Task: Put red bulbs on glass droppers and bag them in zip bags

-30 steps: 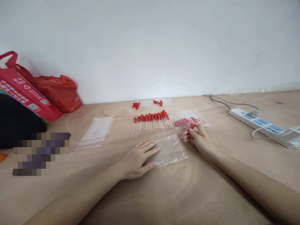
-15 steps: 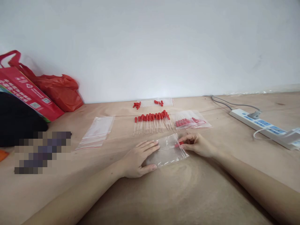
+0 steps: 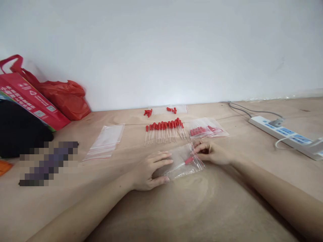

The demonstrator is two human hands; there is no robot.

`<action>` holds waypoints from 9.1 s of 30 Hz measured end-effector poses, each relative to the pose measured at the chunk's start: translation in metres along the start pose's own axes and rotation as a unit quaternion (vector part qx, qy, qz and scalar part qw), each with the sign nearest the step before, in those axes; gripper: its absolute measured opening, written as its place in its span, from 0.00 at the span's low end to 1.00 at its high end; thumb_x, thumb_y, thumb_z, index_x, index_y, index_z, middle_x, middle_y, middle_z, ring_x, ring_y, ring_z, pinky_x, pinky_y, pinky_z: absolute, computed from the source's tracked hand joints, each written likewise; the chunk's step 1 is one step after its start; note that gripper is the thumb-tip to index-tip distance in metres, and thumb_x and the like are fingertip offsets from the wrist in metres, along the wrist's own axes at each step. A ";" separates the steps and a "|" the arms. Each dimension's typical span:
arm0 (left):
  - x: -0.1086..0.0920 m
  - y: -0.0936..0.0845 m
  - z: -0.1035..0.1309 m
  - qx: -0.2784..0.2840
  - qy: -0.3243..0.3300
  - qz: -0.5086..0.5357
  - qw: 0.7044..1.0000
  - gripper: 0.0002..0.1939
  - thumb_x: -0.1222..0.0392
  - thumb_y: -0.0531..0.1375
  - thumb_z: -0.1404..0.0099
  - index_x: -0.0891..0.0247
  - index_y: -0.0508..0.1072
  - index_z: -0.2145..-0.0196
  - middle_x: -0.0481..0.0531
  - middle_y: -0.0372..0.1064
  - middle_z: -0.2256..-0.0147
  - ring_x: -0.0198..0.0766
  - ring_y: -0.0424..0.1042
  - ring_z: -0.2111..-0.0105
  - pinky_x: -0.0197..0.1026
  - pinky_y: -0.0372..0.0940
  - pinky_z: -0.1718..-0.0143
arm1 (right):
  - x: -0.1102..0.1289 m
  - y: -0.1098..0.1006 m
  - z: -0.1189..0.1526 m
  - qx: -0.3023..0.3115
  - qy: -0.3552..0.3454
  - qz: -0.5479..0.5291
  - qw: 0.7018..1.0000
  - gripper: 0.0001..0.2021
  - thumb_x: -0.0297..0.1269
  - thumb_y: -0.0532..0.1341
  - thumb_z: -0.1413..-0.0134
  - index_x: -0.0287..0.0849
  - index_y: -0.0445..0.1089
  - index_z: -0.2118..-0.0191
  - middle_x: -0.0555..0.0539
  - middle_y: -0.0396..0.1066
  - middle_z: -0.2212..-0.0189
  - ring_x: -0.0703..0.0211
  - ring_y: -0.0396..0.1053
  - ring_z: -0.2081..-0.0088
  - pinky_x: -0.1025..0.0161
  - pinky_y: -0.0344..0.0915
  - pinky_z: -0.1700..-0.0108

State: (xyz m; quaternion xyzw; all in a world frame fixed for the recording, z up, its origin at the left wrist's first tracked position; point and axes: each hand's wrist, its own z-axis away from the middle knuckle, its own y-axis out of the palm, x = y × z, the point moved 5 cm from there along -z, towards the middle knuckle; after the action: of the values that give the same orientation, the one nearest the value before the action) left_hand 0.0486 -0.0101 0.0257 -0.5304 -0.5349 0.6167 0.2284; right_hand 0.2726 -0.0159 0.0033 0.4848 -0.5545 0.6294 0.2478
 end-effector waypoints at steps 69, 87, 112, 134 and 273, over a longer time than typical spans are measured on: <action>0.006 0.001 -0.002 0.012 -0.011 0.030 0.999 0.21 0.56 0.53 0.38 0.60 0.59 0.47 0.55 0.58 0.46 0.41 0.56 0.46 0.48 0.54 0.46 | -0.014 -0.007 0.015 -0.361 0.121 -0.362 0.851 0.16 0.34 0.65 0.67 0.44 0.58 0.70 0.56 0.64 0.79 0.68 0.65 0.78 0.69 0.64 0.75; 0.007 0.003 -0.003 0.019 -0.016 0.025 0.999 0.22 0.56 0.53 0.38 0.60 0.58 0.46 0.54 0.57 0.45 0.40 0.56 0.45 0.48 0.52 0.45 | -0.008 0.013 0.010 -0.198 0.062 -0.039 0.977 0.13 0.46 0.64 0.61 0.39 0.70 0.76 0.47 0.67 0.71 0.62 0.65 0.70 0.63 0.62 0.67; 0.008 0.002 -0.001 -0.002 0.000 0.051 0.999 0.20 0.57 0.54 0.39 0.61 0.62 0.49 0.56 0.59 0.47 0.42 0.57 0.46 0.49 0.53 0.45 | -0.033 -0.056 -0.126 -0.248 0.250 0.290 0.890 0.12 0.31 0.58 0.58 0.34 0.71 0.64 0.34 0.71 0.62 0.49 0.68 0.60 0.62 0.62 0.60; 0.009 0.002 -0.001 -0.002 -0.003 0.039 0.999 0.20 0.56 0.53 0.38 0.60 0.62 0.49 0.55 0.58 0.46 0.42 0.57 0.46 0.49 0.53 0.45 | -0.027 -0.078 -0.006 -0.422 0.072 -0.169 0.888 0.14 0.45 0.60 0.55 0.45 0.57 0.66 0.52 0.66 0.75 0.65 0.67 0.78 0.63 0.68 0.72; 0.008 0.001 0.000 -0.002 -0.026 0.053 0.998 0.17 0.57 0.55 0.40 0.61 0.61 0.53 0.57 0.58 0.47 0.43 0.57 0.46 0.48 0.54 0.47 | -0.037 -0.057 -0.141 -0.251 0.181 0.172 0.935 0.11 0.35 0.60 0.56 0.36 0.69 0.65 0.44 0.70 0.67 0.63 0.66 0.68 0.69 0.60 0.66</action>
State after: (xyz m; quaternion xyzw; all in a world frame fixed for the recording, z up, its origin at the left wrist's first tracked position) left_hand 0.0464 -0.0031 0.0217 -0.5421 -0.5131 0.6405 0.1808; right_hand 0.2886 0.1399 0.0085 0.1823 -0.7152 0.5796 0.3453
